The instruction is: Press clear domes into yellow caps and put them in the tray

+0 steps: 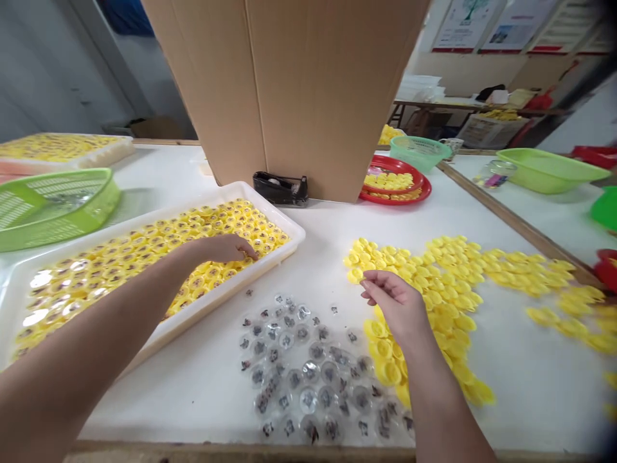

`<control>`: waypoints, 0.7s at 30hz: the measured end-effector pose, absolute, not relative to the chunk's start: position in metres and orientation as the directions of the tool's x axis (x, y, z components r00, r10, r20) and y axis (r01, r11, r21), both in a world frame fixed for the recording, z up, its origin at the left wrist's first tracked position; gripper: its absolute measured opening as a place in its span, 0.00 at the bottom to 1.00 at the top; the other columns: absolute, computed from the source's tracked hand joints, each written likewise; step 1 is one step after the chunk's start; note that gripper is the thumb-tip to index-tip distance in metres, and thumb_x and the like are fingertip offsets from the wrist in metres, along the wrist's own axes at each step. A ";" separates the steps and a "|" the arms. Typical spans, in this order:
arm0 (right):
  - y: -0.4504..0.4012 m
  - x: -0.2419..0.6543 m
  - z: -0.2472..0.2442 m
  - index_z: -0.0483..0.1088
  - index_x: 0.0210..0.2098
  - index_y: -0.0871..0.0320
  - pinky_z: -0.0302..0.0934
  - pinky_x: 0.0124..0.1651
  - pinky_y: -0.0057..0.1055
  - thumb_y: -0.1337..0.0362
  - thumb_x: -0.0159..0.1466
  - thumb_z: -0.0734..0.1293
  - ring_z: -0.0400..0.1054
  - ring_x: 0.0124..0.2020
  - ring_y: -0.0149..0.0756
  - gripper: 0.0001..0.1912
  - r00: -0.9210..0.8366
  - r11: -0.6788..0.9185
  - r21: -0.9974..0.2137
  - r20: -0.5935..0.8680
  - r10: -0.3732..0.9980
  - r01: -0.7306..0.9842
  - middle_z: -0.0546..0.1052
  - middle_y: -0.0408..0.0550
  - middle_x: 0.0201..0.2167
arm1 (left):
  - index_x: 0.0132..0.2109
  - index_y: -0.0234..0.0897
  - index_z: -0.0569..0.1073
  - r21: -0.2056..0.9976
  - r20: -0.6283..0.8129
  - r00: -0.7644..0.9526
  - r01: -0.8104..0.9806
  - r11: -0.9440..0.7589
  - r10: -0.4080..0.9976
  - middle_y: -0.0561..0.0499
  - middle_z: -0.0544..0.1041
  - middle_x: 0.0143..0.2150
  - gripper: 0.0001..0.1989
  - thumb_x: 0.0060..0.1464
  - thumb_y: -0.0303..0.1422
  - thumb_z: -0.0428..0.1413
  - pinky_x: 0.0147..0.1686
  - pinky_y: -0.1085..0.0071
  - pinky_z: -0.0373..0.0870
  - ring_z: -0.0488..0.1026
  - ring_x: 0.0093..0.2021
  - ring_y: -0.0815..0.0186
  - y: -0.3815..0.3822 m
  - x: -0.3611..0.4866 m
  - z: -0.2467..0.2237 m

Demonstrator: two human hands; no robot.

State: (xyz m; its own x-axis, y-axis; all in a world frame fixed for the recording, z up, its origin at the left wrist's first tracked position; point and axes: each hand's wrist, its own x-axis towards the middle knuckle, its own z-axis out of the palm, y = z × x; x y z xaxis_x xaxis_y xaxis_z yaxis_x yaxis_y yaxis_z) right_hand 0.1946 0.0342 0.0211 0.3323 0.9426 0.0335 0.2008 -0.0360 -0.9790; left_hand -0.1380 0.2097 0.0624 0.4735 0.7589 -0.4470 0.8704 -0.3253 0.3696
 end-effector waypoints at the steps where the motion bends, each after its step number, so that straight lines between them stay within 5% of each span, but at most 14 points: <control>1: 0.032 0.201 0.024 0.71 0.36 0.57 0.64 0.33 0.31 0.58 0.57 0.67 0.69 0.30 0.34 0.11 0.333 -0.043 -0.957 0.058 0.941 0.286 0.74 0.45 0.30 | 0.46 0.45 0.77 0.355 -0.436 0.473 0.872 -0.337 0.765 0.51 0.74 0.52 0.22 0.44 0.30 0.49 0.49 0.67 0.64 0.69 0.51 0.57 0.207 -0.139 0.060; 3: 0.025 0.212 0.031 0.71 0.32 0.57 0.62 0.35 0.31 0.61 0.58 0.65 0.69 0.31 0.34 0.06 0.257 -0.049 -0.848 0.104 0.961 0.528 0.74 0.44 0.29 | 0.47 0.45 0.76 0.325 -0.377 0.510 0.855 -0.405 0.773 0.52 0.74 0.52 0.22 0.44 0.29 0.48 0.52 0.65 0.63 0.68 0.52 0.58 0.203 -0.140 0.059; 6: 0.013 0.218 0.038 0.71 0.31 0.57 0.58 0.34 0.31 0.66 0.57 0.64 0.68 0.32 0.35 0.04 0.063 -0.038 -0.514 0.031 0.998 0.857 0.73 0.45 0.31 | 0.48 0.43 0.75 0.245 -0.165 0.560 0.820 -0.517 0.812 0.50 0.72 0.54 0.22 0.46 0.30 0.47 0.56 0.60 0.59 0.66 0.55 0.56 0.188 -0.139 0.066; 9: 0.006 0.213 0.039 0.70 0.29 0.57 0.52 0.28 0.30 0.67 0.56 0.63 0.67 0.30 0.35 0.04 -0.005 -0.020 -0.177 -0.141 0.990 0.984 0.71 0.46 0.32 | 0.47 0.39 0.76 0.224 0.131 0.529 0.808 -0.545 0.839 0.45 0.72 0.54 0.19 0.51 0.33 0.47 0.56 0.55 0.58 0.66 0.54 0.54 0.155 -0.127 0.082; 12: 0.005 0.205 0.035 0.68 0.24 0.58 0.45 0.25 0.30 0.66 0.56 0.62 0.66 0.28 0.36 0.06 0.000 -0.003 -0.012 -0.214 0.977 1.000 0.69 0.47 0.28 | 0.44 0.37 0.76 0.350 0.322 0.555 0.683 -0.641 0.767 0.45 0.75 0.49 0.16 0.53 0.34 0.48 0.53 0.58 0.62 0.69 0.50 0.57 0.111 -0.104 0.091; 16: 0.007 0.193 0.038 0.69 0.26 0.58 0.46 0.26 0.29 0.65 0.58 0.61 0.66 0.28 0.34 0.07 -0.025 0.019 -0.030 -0.196 0.980 0.999 0.69 0.46 0.29 | 0.44 0.38 0.76 0.663 0.231 0.493 0.552 -0.506 0.839 0.46 0.76 0.45 0.13 0.54 0.33 0.50 0.48 0.62 0.67 0.71 0.45 0.60 0.062 -0.065 0.073; 19: 0.008 0.177 0.051 0.70 0.30 0.56 0.52 0.30 0.28 0.63 0.58 0.63 0.65 0.29 0.32 0.06 -0.107 0.085 -0.215 -0.091 0.990 0.973 0.70 0.44 0.31 | 0.49 0.38 0.72 0.937 -0.131 0.372 0.349 -0.008 0.919 0.44 0.75 0.44 0.15 0.56 0.36 0.51 0.38 0.65 0.71 0.74 0.36 0.63 0.041 -0.036 0.045; 21: 0.011 0.163 0.061 0.71 0.31 0.56 0.54 0.32 0.28 0.64 0.57 0.64 0.65 0.29 0.31 0.04 -0.193 0.178 -0.360 -0.006 0.981 0.916 0.70 0.43 0.31 | 0.51 0.36 0.70 0.935 -0.331 0.442 0.034 0.354 0.833 0.44 0.75 0.40 0.17 0.57 0.38 0.50 0.34 0.68 0.72 0.74 0.32 0.66 0.034 -0.020 0.029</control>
